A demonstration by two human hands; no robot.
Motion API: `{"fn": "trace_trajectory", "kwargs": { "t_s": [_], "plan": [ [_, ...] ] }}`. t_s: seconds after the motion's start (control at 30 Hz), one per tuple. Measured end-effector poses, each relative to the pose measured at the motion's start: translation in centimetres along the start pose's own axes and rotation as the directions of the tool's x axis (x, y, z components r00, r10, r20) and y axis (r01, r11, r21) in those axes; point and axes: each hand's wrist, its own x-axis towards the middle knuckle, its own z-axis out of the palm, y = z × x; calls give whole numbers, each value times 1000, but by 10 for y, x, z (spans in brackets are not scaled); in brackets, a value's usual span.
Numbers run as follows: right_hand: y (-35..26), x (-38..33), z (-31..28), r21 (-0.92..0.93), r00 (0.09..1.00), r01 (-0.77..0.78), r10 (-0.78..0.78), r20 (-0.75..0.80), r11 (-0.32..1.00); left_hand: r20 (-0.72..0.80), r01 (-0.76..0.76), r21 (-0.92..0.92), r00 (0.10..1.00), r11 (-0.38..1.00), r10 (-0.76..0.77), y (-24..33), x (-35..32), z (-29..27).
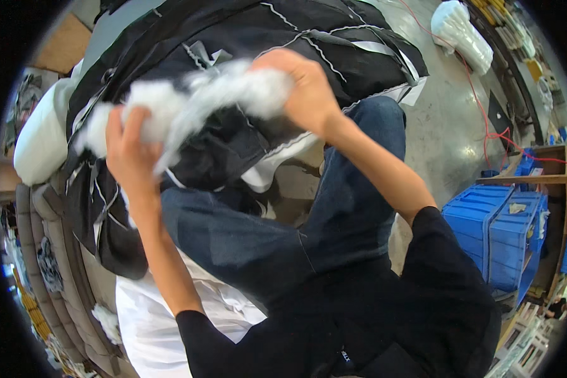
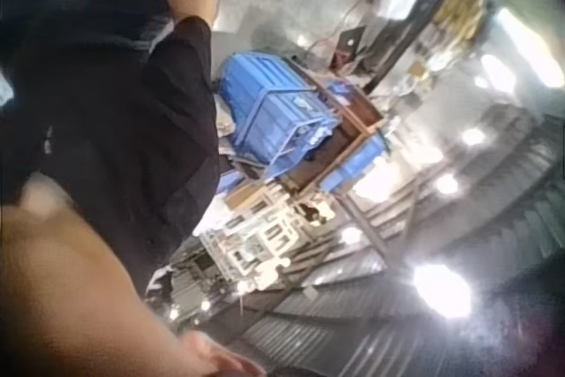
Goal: Cutting fabric and stuffing a furniture piece with white filling material.
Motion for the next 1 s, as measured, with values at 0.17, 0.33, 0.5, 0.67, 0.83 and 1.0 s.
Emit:
{"fn": "trace_trajectory", "kwargs": {
  "t_s": [0.17, 0.33, 0.5, 0.67, 0.83, 1.0],
  "plan": [
    [109, 12, -22, -629, 835, 12, 339, 434, 777, 353, -232, -38, 907, 972, 230, -132, 63, 122],
    [162, -43, 2, -732, 930, 158, 149, 335, 662, 280, -114, 257, 959, 960, 39, -35, 11, 126],
    [161, -27, 13, -599, 882, -64, 326, 341, 798, 259, -279, -292, 898, 915, 356, 58, 39, 130],
    [193, -18, 25, -739, 918, -156, 373, 137, 655, 444, -293, -330, 791, 897, 421, 74, 11, 212],
    [128, -16, -8, -712, 852, -101, 429, 298, 695, 469, -332, -378, 737, 864, 488, 74, 16, 214],
    [105, -48, -42, -845, 953, 124, 175, 247, 519, 494, -340, -377, 713, 862, 497, 100, 45, 253]
  ]
}}
